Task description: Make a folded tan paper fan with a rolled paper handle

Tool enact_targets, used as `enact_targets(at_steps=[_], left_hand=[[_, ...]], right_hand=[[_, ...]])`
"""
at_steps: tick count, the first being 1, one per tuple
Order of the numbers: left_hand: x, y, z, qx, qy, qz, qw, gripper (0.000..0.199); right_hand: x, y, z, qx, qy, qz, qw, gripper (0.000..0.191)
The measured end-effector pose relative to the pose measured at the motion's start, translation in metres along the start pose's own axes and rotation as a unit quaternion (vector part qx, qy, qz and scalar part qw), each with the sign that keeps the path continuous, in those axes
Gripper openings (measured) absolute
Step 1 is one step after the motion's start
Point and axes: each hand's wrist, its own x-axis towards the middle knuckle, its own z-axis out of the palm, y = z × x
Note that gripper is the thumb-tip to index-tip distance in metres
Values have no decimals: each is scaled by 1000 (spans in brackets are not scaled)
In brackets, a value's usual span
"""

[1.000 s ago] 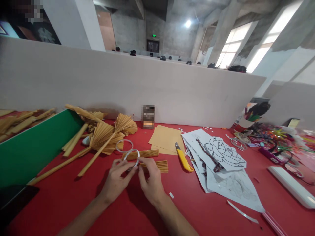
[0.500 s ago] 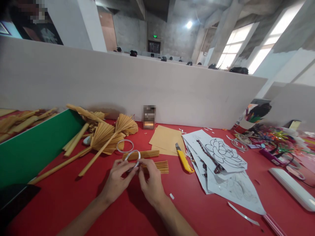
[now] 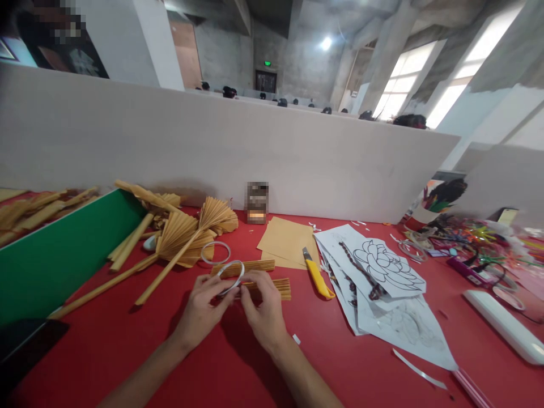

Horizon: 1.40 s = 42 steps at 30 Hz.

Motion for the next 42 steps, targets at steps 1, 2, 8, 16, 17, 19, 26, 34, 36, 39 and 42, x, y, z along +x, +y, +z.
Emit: enact_targets(at_steps=[1, 2, 8, 16, 17, 19, 26, 34, 36, 39, 42], left_hand=[[0, 0, 0, 6, -5, -1, 1000, 20], [0, 0, -1, 10, -12, 0, 1000, 21], [8, -13, -12, 43, -3, 11, 999, 19], [9, -18, -17, 58, 16, 23, 998, 19], [9, -17, -16, 57, 12, 25, 998, 20], [8, -15, -14, 53, 7, 28, 998, 20], [9, -10, -13, 12, -7, 19, 1000, 19], [8, -2, -13, -42, -45, 19, 998, 17], [8, -2, -12, -51, -32, 22, 998, 16], [8, -4, -11, -63, -4, 15, 998, 11], [10, -3, -10, -85, -2, -1, 996, 12]], right_hand=[[1, 0, -1, -1, 5, 1, 1000, 12], [2, 0, -2, 5, 12, 7, 1000, 9], [4, 8, -5, 57, 44, 81, 994, 15], [5, 10, -6, 97, 70, 136, 983, 22], [5, 10, -7, 105, 71, 137, 982, 22], [6, 10, -7, 128, 63, 136, 980, 23], [3, 15, 3, 253, 55, 146, 955, 35], [0, 11, -1, 106, -11, 115, 988, 13], [-1, 10, -3, 44, -18, 81, 996, 10], [-3, 10, -3, -15, -28, 42, 999, 10], [-5, 10, -3, -69, -28, -7, 997, 11]])
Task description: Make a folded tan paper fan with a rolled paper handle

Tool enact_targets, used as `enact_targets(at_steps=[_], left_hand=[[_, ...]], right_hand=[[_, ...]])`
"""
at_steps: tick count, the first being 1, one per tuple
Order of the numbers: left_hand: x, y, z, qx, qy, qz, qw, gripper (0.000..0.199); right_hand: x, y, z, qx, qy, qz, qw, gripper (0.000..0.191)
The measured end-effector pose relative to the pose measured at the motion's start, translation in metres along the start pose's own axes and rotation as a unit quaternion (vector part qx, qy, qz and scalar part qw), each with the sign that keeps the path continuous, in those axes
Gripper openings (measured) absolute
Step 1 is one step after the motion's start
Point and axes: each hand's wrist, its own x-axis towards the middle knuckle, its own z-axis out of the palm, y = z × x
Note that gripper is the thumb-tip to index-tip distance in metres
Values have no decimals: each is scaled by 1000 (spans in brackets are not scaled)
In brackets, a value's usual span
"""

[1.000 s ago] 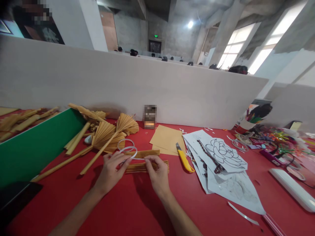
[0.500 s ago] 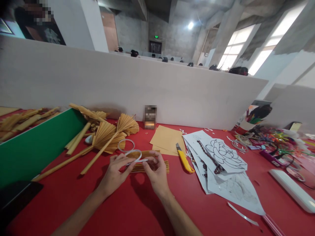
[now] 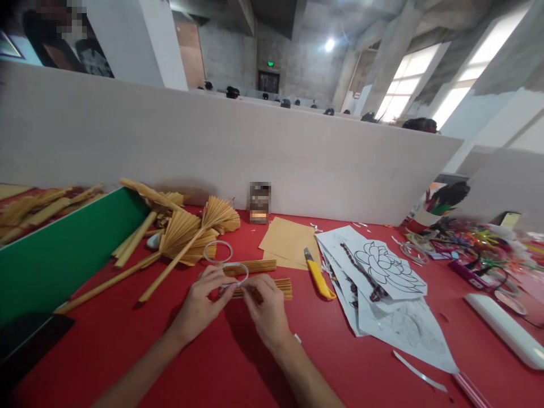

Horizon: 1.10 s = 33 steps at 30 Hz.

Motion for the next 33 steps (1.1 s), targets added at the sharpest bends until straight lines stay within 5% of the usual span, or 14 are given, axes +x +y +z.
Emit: enact_targets(at_steps=[7, 11, 14, 17, 22, 27, 30, 33], left_hand=[[-1, 0, 1, -16, 11, -47, 999, 16], [3, -21, -15, -19, 122, -108, 987, 18], [8, -38, -34, 128, 209, -98, 965, 19], [9, -41, -43, 262, 214, -86, 937, 20], [0, -13, -15, 217, 49, 39, 974, 34], [2, 13, 25, 139, -151, 64, 977, 34], [14, 18, 43, 156, -210, 54, 964, 39], [26, 21, 53, 152, -228, 20, 962, 15]], right_hand=[[3, -2, 2, -186, -21, -188, 964, 12], [0, -9, 3, -191, -61, -262, 944, 17], [-1, -8, -4, -148, -36, -204, 967, 15], [0, 0, -19, -86, 6, -98, 991, 17], [-8, 12, -54, -16, 21, 14, 1000, 16], [-22, 22, -78, -5, 61, 69, 996, 16], [-23, 31, -84, -7, 86, 94, 992, 20], [-19, 37, -84, -20, 70, 100, 992, 22]])
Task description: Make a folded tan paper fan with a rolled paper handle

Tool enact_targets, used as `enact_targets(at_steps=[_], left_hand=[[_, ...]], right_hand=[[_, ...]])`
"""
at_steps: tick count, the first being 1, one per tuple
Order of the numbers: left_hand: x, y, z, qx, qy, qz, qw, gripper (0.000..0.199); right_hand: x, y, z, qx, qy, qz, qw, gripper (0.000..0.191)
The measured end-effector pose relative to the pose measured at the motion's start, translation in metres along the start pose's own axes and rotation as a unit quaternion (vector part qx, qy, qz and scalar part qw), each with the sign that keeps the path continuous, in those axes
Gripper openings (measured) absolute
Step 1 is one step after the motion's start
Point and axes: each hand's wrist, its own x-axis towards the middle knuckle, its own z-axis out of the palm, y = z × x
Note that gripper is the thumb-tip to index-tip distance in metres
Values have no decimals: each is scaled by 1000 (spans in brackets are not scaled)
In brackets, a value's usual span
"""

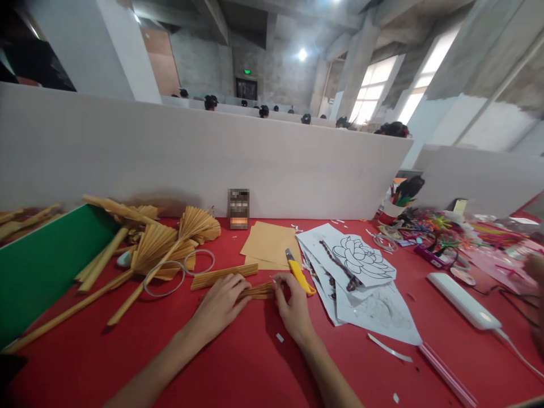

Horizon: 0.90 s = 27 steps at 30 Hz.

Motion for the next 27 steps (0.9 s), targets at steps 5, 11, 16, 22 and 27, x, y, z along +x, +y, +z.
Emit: enact_targets(at_steps=[5, 11, 16, 22, 27], left_hand=[[2, 3, -8, -168, -12, -103, 980, 15], [-3, -3, -16, -536, -98, -219, 810, 41], [-7, -2, -16, -633, -147, -265, 712, 49], [-9, -7, 1, -588, -167, -208, 764, 49], [-8, -6, 2, -563, -164, -216, 781, 55]], right_hand=[[2, -2, 1, -10, -46, -12, 999, 20], [-3, -6, -1, 30, -92, 1, 995, 32], [-6, -21, -3, 49, -118, 11, 992, 51], [7, -51, -14, -4, -241, -20, 970, 43], [32, -74, -23, -58, -340, -54, 937, 39]])
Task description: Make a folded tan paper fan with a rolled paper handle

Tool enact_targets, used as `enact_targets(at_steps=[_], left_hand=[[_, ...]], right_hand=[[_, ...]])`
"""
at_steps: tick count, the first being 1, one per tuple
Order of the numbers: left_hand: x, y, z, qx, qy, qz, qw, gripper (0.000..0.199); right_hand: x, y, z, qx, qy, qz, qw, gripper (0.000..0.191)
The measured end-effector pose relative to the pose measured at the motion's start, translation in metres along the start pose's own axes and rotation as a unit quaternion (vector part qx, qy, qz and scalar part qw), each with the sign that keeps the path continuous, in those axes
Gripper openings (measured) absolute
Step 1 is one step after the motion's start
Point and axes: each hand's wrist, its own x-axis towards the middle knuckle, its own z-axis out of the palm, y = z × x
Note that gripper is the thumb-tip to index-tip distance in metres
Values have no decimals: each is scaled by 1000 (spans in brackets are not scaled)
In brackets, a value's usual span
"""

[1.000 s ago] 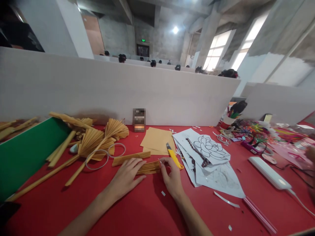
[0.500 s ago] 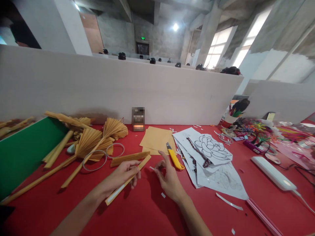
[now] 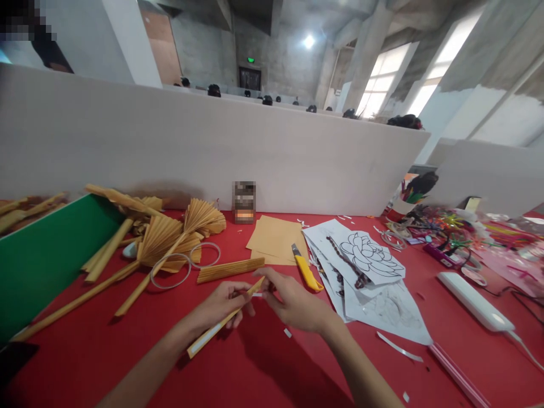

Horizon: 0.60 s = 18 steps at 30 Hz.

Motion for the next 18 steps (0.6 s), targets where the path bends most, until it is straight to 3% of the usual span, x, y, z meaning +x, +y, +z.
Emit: enact_targets(at_steps=[6, 10, 18], left_hand=[[-5, 10, 2, 51, 2, -20, 998, 59], [-5, 9, -2, 55, -15, -20, 998, 55], [-5, 6, -4, 56, -33, -15, 998, 57]], right_hand=[[27, 3, -8, -58, -76, -1, 995, 32], [42, 15, -9, -86, -137, 22, 987, 40], [52, 14, -13, -105, -167, 38, 980, 49]])
